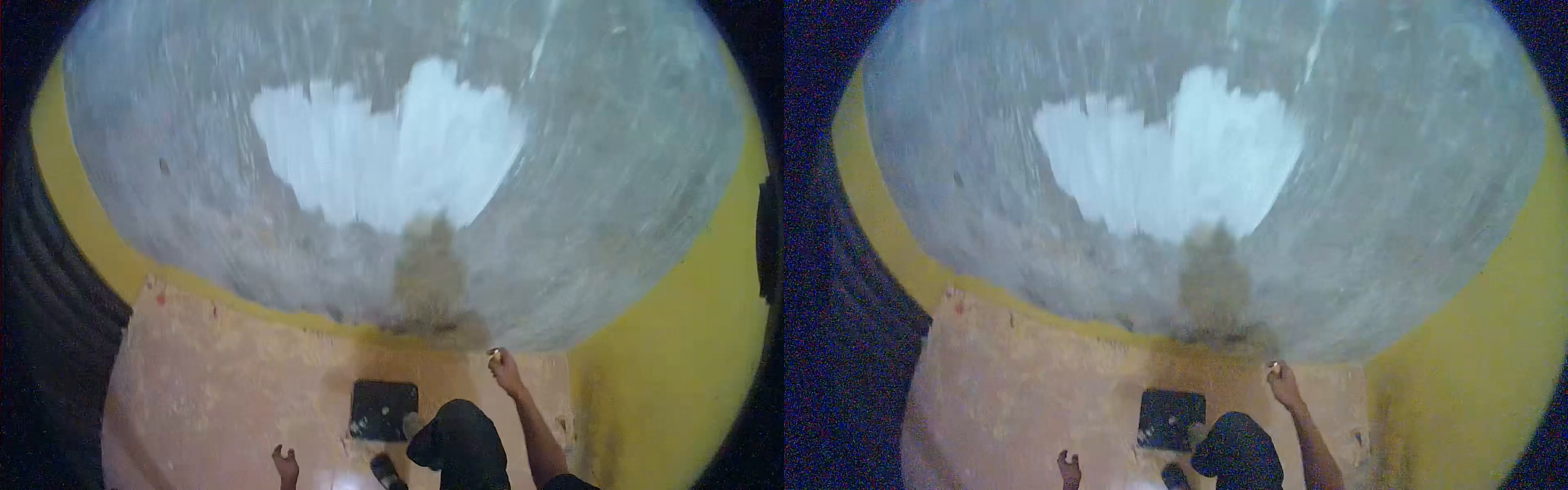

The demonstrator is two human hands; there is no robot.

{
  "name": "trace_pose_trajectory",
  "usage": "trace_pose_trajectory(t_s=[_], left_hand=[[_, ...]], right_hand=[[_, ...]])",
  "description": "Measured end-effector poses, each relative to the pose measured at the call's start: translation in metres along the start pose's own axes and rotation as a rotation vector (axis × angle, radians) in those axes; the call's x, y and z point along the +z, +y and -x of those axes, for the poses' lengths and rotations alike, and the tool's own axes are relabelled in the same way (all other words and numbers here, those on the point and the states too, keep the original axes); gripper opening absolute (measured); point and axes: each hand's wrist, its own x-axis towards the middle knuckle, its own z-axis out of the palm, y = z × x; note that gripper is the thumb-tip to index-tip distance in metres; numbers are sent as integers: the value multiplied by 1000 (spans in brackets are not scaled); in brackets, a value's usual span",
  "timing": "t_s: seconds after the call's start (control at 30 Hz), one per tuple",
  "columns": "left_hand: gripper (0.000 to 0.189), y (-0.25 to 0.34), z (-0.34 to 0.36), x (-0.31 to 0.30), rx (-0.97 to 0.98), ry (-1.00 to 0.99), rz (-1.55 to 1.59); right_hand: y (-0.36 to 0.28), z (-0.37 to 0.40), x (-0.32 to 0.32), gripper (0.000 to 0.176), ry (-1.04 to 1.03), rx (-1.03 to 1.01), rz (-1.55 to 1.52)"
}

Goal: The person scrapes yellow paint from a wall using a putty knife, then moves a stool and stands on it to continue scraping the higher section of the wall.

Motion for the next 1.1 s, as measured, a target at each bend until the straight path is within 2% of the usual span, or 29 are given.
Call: trace_pose_trajectory(t_s=[0.03, 0.07, 0.1, 0.13, 0.17, 0.23, 0.3, 0.37, 0.43, 0.47, 0.53, 0.57, 0.63, 0.67, 0.73, 0.77, 0.83, 0.87, 0.93, 0.97, 1.03, 1.07, 1.1], left_hand=[[46, 12, -40, 21, 75, 18, 192], [46, 55, -60, 23, 111, 26, 212], [46, 172, -66, 24, 101, -84, 58], [46, 234, -81, 29, 138, -70, 83], [46, 284, -96, 34, 195, -111, 147], [47, 376, -134, 44, 290, -132, 229], [46, 453, -169, 48, 442, -163, 242], [41, 552, -195, 53, 713, -50, 284], [39, 694, -185, 33, 925, -103, 314], [39, 763, -177, 26, 1108, -80, 316], [40, 893, -168, 18, 1490, 56, 233], [41, 944, -163, 19, 1655, 149, 137], [55, 1032, -145, 27, 1803, 254, 24], [55, 1063, -145, 35, 1811, 266, 31], [66, 1106, -144, 56, 2024, 535, -90], [66, 1126, -142, 64, 2020, 544, -88], [61, 1162, -143, 79, 1982, 501, 145], [64, 1175, -149, 81, 1903, 460, 132], [66, 1171, -153, 89, 1811, 481, -7], [67, 1173, -154, 94, 1815, 489, -33], [68, 1176, -151, 97, 1821, 509, -64], [66, 1172, -152, 97, 1804, 520, -95], [63, 1172, -150, 94, 1784, 526, -131]], right_hand=[[-13, -18, -13, 25, 78, -74, 17], [-33, -35, -27, 25, 102, -106, 1], [-61, -52, -41, 32, 116, -187, 14], [-94, -69, -55, 39, 130, -268, 29], [-127, -84, -63, 39, 152, -305, 18], [-196, -116, -73, 40, 371, -546, -5], [-259, -148, -76, 43, 467, -597, -38], [-320, -167, -83, 46, 550, -617, -57], [-388, -179, -84, 44, 769, -730, -42], [-407, -195, -85, 44, 777, -742, -53], [-462, -233, -96, 43, 950, -1011, -71], [-495, -246, -99, 43, 951, -1024, -87], [-544, -259, -101, 43, 912, -1066, -188], [-565, -266, -104, 43, 915, -1093, -138], [-592, -271, -105, 42, 833, -1111, -99], [-607, -269, -102, 41, 746, -1097, -123], [-643, -263, -107, 41, 770, -1139, -32], [-661, -262, -112, 41, 767, -1137, -37], [-680, -265, -123, 40, 559, -1190, -107], [-653, -286, -116, 40, 555, -1193, -114], [-578, -339, -88, 42, 92, -702, -418], [-588, -336, -99, 42, 82, -702, -413], [-598, -323, -110, 41, 133, -790, -279]])
